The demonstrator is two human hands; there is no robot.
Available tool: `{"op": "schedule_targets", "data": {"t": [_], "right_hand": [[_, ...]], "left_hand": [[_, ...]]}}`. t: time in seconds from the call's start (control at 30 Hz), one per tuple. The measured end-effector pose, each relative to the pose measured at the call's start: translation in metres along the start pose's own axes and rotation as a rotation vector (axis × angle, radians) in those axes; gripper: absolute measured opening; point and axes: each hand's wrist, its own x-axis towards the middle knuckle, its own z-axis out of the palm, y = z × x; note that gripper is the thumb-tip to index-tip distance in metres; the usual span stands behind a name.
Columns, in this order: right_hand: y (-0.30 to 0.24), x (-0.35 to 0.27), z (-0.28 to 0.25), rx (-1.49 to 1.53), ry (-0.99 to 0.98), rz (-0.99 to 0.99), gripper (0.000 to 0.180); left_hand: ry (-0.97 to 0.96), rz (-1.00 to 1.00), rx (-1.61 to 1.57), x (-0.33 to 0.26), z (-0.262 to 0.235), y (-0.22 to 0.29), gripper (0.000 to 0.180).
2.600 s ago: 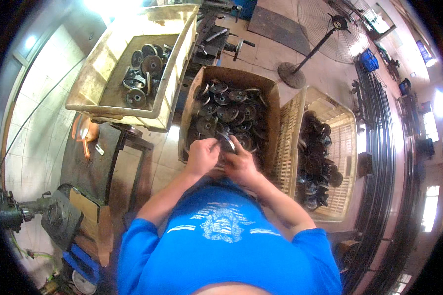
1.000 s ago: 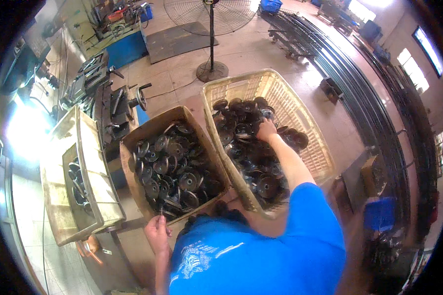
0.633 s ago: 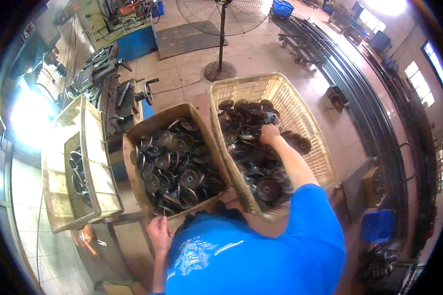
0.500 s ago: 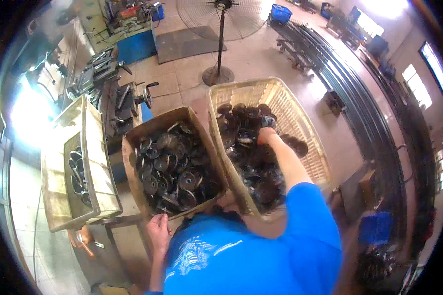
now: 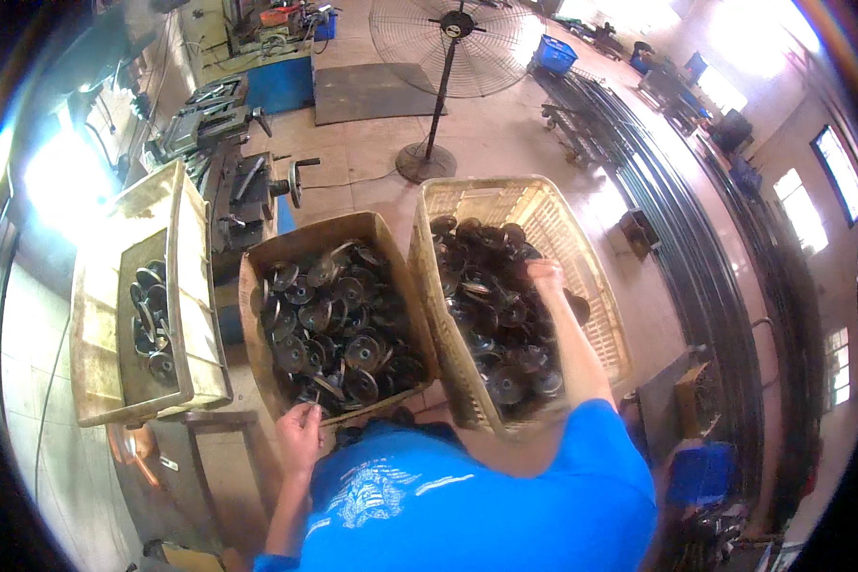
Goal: The person stands at a workstation in a factory and sorts small, dark, circular metal parts. They pick up individual parts from a cardboard box, briefly inspect them, and place them into a beige plastic basket. The process is repetitive, involving picking, inspecting, and placing items one by one.
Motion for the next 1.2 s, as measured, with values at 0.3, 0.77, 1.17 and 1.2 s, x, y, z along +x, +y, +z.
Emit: {"op": "schedule_targets", "data": {"t": [0.3, 0.77, 1.17, 1.2], "right_hand": [[-0.256, 0.006, -0.054, 1.306, -0.625, 0.296, 0.057], [-0.43, -0.194, 0.1, 0.201, -1.21, -1.013, 0.022], [-0.444, -0.171, 0.066, 0.677, -1.336, -0.147, 0.043], [-0.441, -0.174, 0.065, 0.687, -1.299, -0.158, 0.044]], "left_hand": [[-0.055, 0.139, 0.132, 0.016, 0.009, 0.052, 0.018], [0.391, 0.054, -0.221, -0.042, -0.081, 0.033, 0.013], [0.252, 0.198, 0.048, -0.031, -0.052, 0.028, 0.016], [0.245, 0.197, 0.058, -0.03, -0.049, 0.031, 0.016]]}}
